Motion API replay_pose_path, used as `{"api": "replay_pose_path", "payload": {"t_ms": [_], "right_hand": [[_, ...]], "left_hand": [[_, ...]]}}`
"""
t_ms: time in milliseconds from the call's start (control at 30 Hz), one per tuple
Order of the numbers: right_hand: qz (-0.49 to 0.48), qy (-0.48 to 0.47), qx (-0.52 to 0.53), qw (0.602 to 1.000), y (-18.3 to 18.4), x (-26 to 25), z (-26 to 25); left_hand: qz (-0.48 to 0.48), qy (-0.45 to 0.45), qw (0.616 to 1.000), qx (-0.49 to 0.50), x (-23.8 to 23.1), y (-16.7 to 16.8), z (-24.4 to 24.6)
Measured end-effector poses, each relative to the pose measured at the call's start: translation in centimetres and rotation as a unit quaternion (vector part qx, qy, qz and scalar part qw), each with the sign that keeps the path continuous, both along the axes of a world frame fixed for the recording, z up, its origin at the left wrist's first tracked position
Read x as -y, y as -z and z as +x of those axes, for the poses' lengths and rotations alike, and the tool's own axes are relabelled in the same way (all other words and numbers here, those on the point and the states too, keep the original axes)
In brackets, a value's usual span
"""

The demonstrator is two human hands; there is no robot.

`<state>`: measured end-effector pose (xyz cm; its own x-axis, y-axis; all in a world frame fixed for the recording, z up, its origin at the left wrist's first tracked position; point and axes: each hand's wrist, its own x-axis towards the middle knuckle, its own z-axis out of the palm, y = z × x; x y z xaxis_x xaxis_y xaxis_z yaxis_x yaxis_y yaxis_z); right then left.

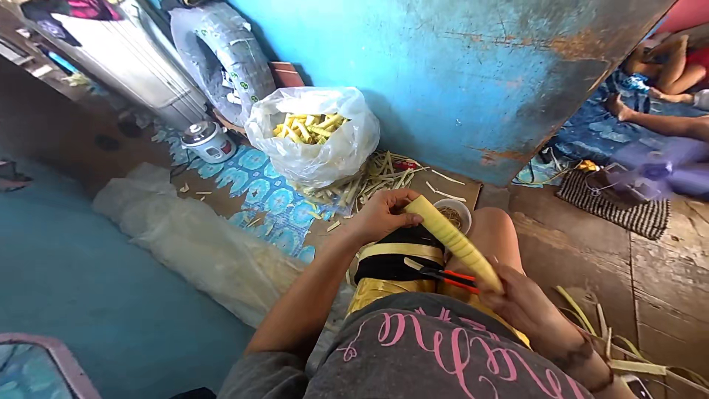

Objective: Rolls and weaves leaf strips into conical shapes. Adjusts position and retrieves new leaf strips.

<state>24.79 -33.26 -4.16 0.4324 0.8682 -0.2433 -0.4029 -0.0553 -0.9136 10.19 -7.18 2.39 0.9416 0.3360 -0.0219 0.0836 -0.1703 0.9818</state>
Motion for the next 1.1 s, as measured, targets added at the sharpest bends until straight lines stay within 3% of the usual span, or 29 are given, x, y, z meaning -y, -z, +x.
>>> {"api": "replay_pose_path", "payload": {"t_ms": [33,67,100,167,200,233,267,300,333,367,400,467,500,533,600,667,733,867,1000,1100], "right_hand": [[-0.011,-0.009,-0.065,0.998,-0.2,0.0,0.0],[-0.006,-0.001,-0.020,1.000,-0.2,-0.1,-0.1],[0.010,0.013,0.105,0.994,0.0,0.0,-0.2],[0.047,0.041,0.387,0.920,1.1,0.0,-0.2],[0.055,0.044,0.401,0.913,1.1,-0.1,-0.2],[0.045,0.027,0.300,0.952,0.5,-0.2,-0.2],[0.022,0.012,0.123,0.992,-0.2,-0.3,-0.2],[-0.006,0.002,-0.006,1.000,-0.6,-0.4,-0.3],[-0.017,-0.004,-0.032,0.999,-0.8,-0.4,-0.3],[-0.011,0.000,0.051,0.999,-0.7,-0.3,-0.5],[0.008,0.004,0.217,0.976,-0.3,-0.1,-0.6],[0.044,0.040,0.529,0.846,0.8,-0.1,-0.5],[0.051,0.049,0.570,0.819,1.0,-0.1,-0.4],[0.047,0.036,0.526,0.849,1.0,0.0,-0.3],[0.041,-0.015,0.267,0.963,0.2,0.3,-0.3],[0.027,-0.046,0.051,0.997,-0.6,0.7,-0.1],[0.020,-0.074,-0.048,0.996,-1.0,1.0,0.0],[0.031,-0.109,-0.140,0.984,-1.3,1.0,-0.2],[0.071,-0.189,-0.184,0.962,-1.4,0.5,0.0],[0.033,-0.249,-0.133,0.959,-1.8,-0.3,0.3]], "left_hand": [[0.000,0.002,1.000,0.004,0.0,0.1,-0.1],[-0.002,-0.001,1.000,0.007,0.0,0.1,-0.2],[-0.004,-0.010,1.000,0.005,0.0,-0.1,-0.2],[-0.013,-0.032,0.999,-0.002,0.0,-0.1,-0.4],[-0.020,-0.037,0.999,0.000,0.0,-0.1,-0.4],[-0.029,-0.037,0.999,0.006,0.0,0.0,-0.4],[-0.035,-0.033,0.999,0.014,-0.1,0.0,-0.4],[-0.041,-0.027,0.999,0.020,-0.1,0.2,-0.5],[-0.045,-0.025,0.998,0.025,-0.1,0.5,-0.5],[-0.046,-0.028,0.998,0.029,-0.2,0.6,-0.5],[-0.048,-0.038,0.998,0.029,-0.3,0.7,-0.5],[-0.064,-0.059,0.996,0.029,-0.2,0.9,-0.6],[-0.077,-0.062,0.995,0.032,-0.3,0.9,-0.7],[-0.087,-0.056,0.994,0.037,-0.3,1.1,-0.7],[-0.102,-0.033,0.993,0.047,-0.6,1.3,-0.8],[-0.118,-0.011,0.991,0.058,-0.9,1.7,-1.0],[-0.132,-0.004,0.989,0.067,-0.9,2.1,-1.0],[-0.180,-0.013,0.978,0.107,-0.7,3.0,-0.7],[-0.117,-0.059,0.980,0.153,-0.9,4.0,-0.8],[-0.102,-0.070,0.980,0.157,-1.4,4.2,-1.7]]}}
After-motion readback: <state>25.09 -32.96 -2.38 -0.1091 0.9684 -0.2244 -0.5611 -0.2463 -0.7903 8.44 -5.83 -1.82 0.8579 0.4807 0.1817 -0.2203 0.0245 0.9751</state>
